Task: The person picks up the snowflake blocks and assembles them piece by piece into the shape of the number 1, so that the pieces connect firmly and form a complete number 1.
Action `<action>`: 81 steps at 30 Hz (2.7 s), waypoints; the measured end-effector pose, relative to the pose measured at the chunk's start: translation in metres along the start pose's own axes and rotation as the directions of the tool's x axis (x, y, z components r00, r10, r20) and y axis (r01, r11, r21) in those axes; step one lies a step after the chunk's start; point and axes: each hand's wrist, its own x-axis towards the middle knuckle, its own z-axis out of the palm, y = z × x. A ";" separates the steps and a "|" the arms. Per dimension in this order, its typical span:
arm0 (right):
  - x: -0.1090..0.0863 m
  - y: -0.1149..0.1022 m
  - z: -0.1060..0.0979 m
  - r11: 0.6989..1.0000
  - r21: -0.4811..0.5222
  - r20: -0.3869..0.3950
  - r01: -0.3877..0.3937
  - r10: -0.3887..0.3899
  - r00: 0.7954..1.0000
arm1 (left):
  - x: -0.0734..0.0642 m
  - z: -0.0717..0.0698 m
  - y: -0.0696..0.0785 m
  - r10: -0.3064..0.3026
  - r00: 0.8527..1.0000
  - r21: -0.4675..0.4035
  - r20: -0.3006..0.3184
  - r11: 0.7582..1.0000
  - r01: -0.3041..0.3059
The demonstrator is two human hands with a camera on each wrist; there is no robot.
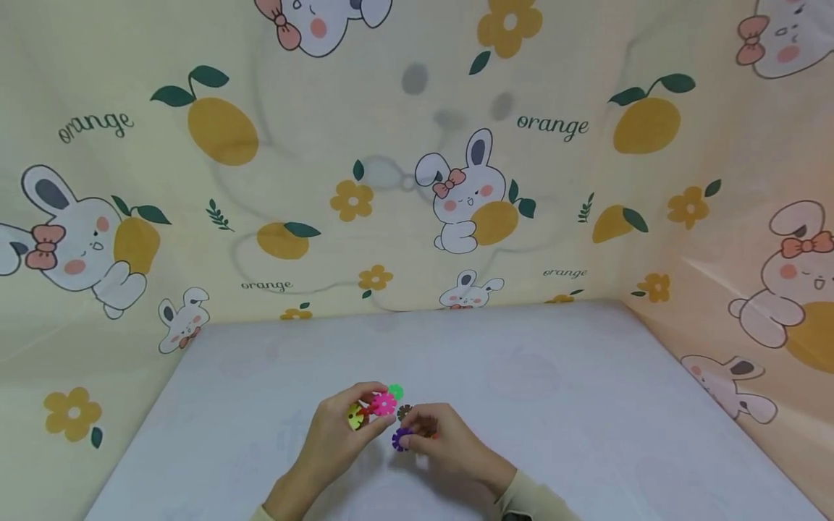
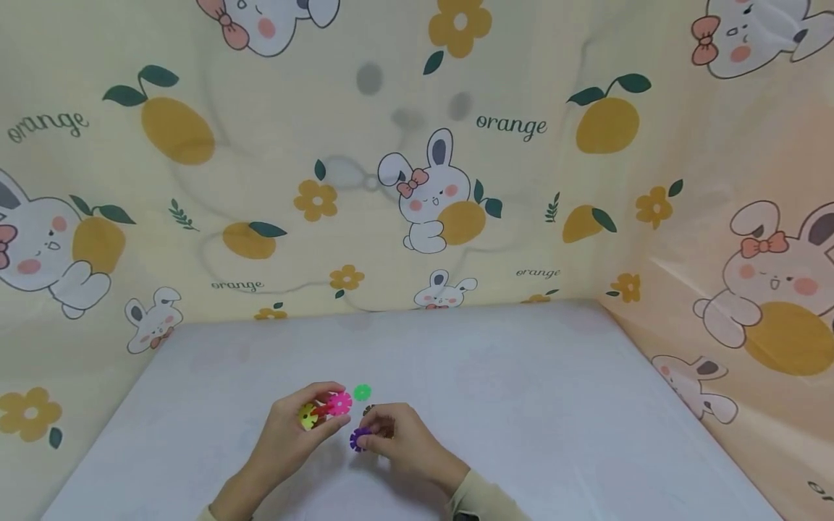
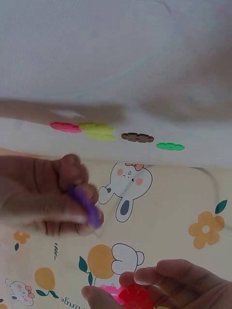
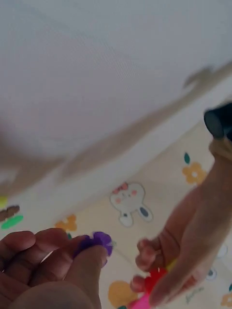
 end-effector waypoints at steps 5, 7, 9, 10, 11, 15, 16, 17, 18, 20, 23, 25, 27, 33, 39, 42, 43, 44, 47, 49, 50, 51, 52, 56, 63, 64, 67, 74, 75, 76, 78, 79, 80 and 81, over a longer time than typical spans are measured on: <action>0.001 -0.009 -0.007 0.989 0.148 0.002 -0.012 0.012 1.000 | 0.000 0.000 0.001 0.025 1.000 0.000 0.007 1.000 -0.025; 0.001 -0.012 -0.008 0.984 0.177 -0.015 0.004 -0.001 1.000 | 0.000 0.000 0.001 0.037 0.999 0.000 0.006 0.999 -0.037; 0.001 -0.014 -0.009 0.982 0.189 -0.044 0.025 -0.017 0.999 | 0.000 0.000 0.001 0.040 0.999 -0.001 0.010 0.999 -0.040; 0.001 -0.016 -0.010 0.981 0.192 -0.060 0.040 -0.029 0.998 | 0.000 0.001 0.000 0.041 0.999 -0.002 0.011 0.999 -0.041; 0.000 -0.017 -0.010 0.980 0.191 -0.073 0.054 -0.041 0.997 | 0.000 0.001 0.000 0.040 0.999 -0.005 0.012 0.999 -0.040; 0.000 -0.021 -0.011 0.983 0.170 -0.121 0.070 -0.050 0.991 | -0.001 0.001 -0.001 0.030 0.999 -0.017 0.020 0.999 -0.030; 0.000 -0.022 -0.011 0.984 0.164 -0.128 0.068 -0.047 0.991 | -0.001 0.002 -0.001 0.030 0.999 -0.023 0.022 0.999 -0.029; 0.000 -0.023 -0.011 0.986 0.157 -0.135 0.063 -0.041 0.990 | -0.001 0.002 -0.001 0.029 0.999 -0.029 0.025 0.999 -0.029; 0.000 -0.024 -0.011 0.987 0.153 -0.141 0.057 -0.035 0.989 | -0.001 0.002 -0.001 0.029 0.999 -0.033 0.028 0.999 -0.028; 0.000 -0.026 -0.012 0.988 0.147 -0.148 0.046 -0.024 0.989 | -0.001 0.002 -0.001 0.035 0.999 -0.039 0.031 0.999 -0.034; 0.000 -0.027 -0.012 0.988 0.145 -0.154 0.046 -0.023 0.988 | -0.001 0.002 -0.001 0.039 0.999 -0.038 0.035 0.999 -0.038; 0.000 -0.028 -0.013 0.989 0.138 -0.157 0.056 -0.034 0.987 | -0.001 0.002 -0.001 0.044 0.998 -0.037 0.034 0.998 -0.043; 0.000 -0.028 -0.013 0.988 0.134 -0.160 0.071 -0.049 0.986 | -0.001 0.003 -0.002 0.049 0.998 -0.039 0.033 0.998 -0.048; -0.001 -0.030 -0.015 0.988 0.135 -0.153 0.075 -0.054 0.987 | -0.001 0.003 -0.002 0.036 0.998 -0.055 0.046 0.998 -0.033; -0.002 -0.032 -0.015 0.998 0.032 -0.160 0.054 -0.048 0.986 | -0.001 0.004 0.000 -0.001 0.998 -0.035 0.065 0.999 0.003; -0.003 -0.032 -0.014 0.998 -0.045 -0.175 0.047 -0.054 0.983 | -0.002 0.005 0.000 0.003 0.998 -0.036 0.063 0.999 -0.001; -0.003 -0.032 -0.013 0.997 -0.057 -0.179 0.046 -0.055 0.982 | -0.002 0.005 0.000 0.004 0.998 -0.035 0.064 0.999 -0.002; -0.004 -0.033 -0.013 0.997 -0.064 -0.180 0.045 -0.056 0.982 | -0.002 0.004 0.000 0.004 0.998 -0.034 0.066 0.999 -0.002; -0.004 -0.034 -0.013 0.996 -0.077 -0.184 0.040 -0.054 0.982 | -0.002 0.003 0.000 0.000 0.998 -0.040 0.070 0.999 0.002; -0.004 -0.034 -0.013 0.996 -0.085 -0.185 0.040 -0.055 0.981 | -0.001 0.003 0.000 -0.002 0.997 -0.047 0.073 0.999 0.006; -0.005 -0.034 -0.014 0.995 -0.089 -0.184 0.042 -0.058 0.981 | -0.001 0.003 0.001 -0.004 0.997 -0.053 0.074 0.999 0.008; -0.005 -0.034 -0.014 0.995 -0.094 -0.185 0.046 -0.063 0.981 | -0.001 0.003 0.001 -0.005 0.997 -0.060 0.075 0.998 0.009; -0.005 -0.034 -0.014 0.994 -0.098 -0.185 0.048 -0.066 0.980 | -0.001 0.003 0.001 -0.005 0.997 -0.066 0.076 0.998 0.010; -0.005 -0.034 -0.014 0.990 -0.126 -0.193 0.058 -0.082 0.978 | 0.000 0.002 0.001 -0.011 0.996 -0.093 0.083 0.996 0.018; -0.006 -0.034 -0.013 0.983 -0.173 -0.208 0.064 -0.100 0.973 | 0.001 0.001 0.001 -0.050 0.993 -0.176 0.105 0.982 0.068; -0.006 -0.034 -0.013 0.982 -0.177 -0.210 0.069 -0.106 0.972 | 0.001 0.000 0.001 -0.049 0.993 -0.180 0.108 0.981 0.068; -0.006 -0.034 -0.013 0.978 -0.193 -0.218 0.083 -0.125 0.968 | 0.001 0.000 0.002 -0.050 0.992 -0.179 0.119 0.981 0.070; -0.006 -0.034 -0.013 0.972 -0.211 -0.218 0.103 -0.150 0.964 | 0.001 0.000 0.002 -0.053 0.988 -0.176 0.142 0.981 0.078; -0.006 -0.035 -0.013 0.971 -0.213 -0.215 0.107 -0.153 0.964 | 0.001 -0.001 0.002 -0.054 0.988 -0.176 0.145 0.981 0.079; -0.006 -0.035 -0.013 0.970 -0.215 -0.213 0.110 -0.157 0.964 | 0.001 -0.001 0.002 -0.055 0.988 -0.176 0.146 0.981 0.080; -0.006 -0.036 -0.013 0.968 -0.219 -0.208 0.121 -0.167 0.964 | 0.001 -0.001 0.002 -0.054 0.987 -0.180 0.151 0.980 0.082; -0.006 -0.036 -0.013 0.967 -0.220 -0.205 0.128 -0.175 0.963 | 0.001 -0.001 0.002 -0.053 0.987 -0.182 0.153 0.980 0.081; -0.006 -0.036 -0.013 0.965 -0.223 -0.204 0.136 -0.182 0.962 | 0.001 -0.001 0.002 -0.053 0.987 -0.183 0.155 0.980 0.081; -0.005 -0.036 -0.012 0.963 -0.226 -0.203 0.144 -0.191 0.960 | 0.002 -0.001 0.002 -0.050 0.986 -0.185 0.156 0.979 0.079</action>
